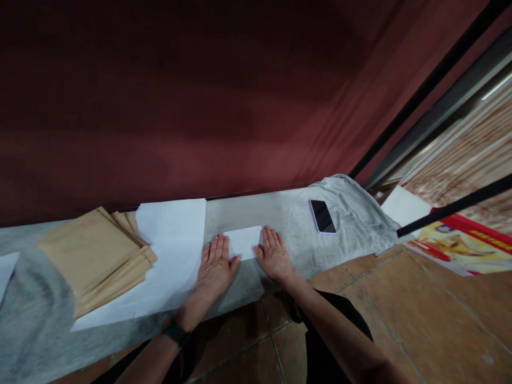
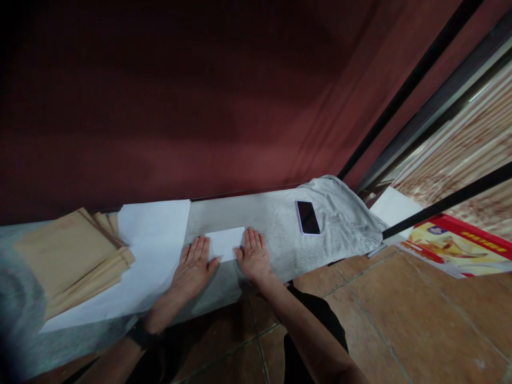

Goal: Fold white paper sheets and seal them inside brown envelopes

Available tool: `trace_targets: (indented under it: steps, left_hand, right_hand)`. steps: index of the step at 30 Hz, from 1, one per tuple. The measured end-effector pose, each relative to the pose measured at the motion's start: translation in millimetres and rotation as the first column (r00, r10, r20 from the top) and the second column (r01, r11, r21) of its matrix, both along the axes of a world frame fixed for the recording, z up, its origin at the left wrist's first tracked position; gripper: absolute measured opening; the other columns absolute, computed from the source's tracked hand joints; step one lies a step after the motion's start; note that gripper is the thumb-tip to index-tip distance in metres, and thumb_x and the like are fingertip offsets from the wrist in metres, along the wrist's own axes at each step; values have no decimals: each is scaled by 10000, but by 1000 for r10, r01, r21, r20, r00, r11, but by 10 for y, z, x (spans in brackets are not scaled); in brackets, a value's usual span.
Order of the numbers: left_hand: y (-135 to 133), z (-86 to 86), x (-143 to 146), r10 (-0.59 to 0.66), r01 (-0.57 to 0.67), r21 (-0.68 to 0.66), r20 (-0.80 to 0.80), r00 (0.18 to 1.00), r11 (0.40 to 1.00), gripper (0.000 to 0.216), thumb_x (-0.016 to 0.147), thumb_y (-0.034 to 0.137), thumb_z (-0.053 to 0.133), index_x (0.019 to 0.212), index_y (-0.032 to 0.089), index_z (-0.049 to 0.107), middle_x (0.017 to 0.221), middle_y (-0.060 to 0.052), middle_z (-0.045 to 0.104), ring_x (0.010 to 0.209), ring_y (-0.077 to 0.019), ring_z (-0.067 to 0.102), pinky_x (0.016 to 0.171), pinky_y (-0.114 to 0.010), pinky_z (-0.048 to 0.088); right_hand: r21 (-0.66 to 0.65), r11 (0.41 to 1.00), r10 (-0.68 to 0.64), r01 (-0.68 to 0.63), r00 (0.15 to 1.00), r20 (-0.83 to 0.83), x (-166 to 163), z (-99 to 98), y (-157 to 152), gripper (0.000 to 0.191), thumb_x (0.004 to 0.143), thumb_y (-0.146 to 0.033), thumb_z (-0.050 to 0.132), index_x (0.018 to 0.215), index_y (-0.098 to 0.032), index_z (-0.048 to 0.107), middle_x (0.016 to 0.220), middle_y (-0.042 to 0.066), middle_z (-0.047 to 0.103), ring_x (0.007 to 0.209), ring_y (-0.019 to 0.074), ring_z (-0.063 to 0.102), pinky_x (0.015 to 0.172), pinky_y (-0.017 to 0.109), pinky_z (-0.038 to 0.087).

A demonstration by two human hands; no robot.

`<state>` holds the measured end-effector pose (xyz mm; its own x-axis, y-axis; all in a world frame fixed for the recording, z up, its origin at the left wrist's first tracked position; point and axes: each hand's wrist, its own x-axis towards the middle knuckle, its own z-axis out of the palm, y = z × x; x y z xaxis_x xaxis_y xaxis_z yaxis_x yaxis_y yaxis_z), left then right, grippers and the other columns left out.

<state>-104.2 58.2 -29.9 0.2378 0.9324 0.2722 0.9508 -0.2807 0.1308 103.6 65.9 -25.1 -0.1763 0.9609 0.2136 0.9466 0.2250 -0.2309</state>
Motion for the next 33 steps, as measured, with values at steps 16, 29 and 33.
trace_targets:
  steps: [16,29,33]
  left_hand:
    - [-15,-70,59,-73,72,24,57,996,997,636,988,411,343,1497,36,407,1551,-233,428,1469,-322,382,1190,-530,344]
    - [372,173,-23,-39,40,-40,19,999,998,491,977,261,347,1387,90,557,1390,-201,602,1226,-319,599,1045,-482,473]
    - [533,202,-73,-47,50,-95,39,998,994,464,920,225,448,1352,136,592,1288,-171,638,1160,-297,602,1012,-458,489]
  right_hand:
    - [28,987,155,-155,988,4,-48,-36,-29,635,1030,-447,441,1538,-72,378,1600,157,368,1493,250,342,1238,416,269]
    - [-103,976,191,-194,981,-37,91,153,473,482,1012,-191,395,1487,-152,469,1543,101,485,1420,207,433,1199,412,313]
    - [-115,977,174,-177,984,-40,89,156,587,496,983,-181,476,1478,-186,479,1483,104,539,1361,207,485,1185,409,324]
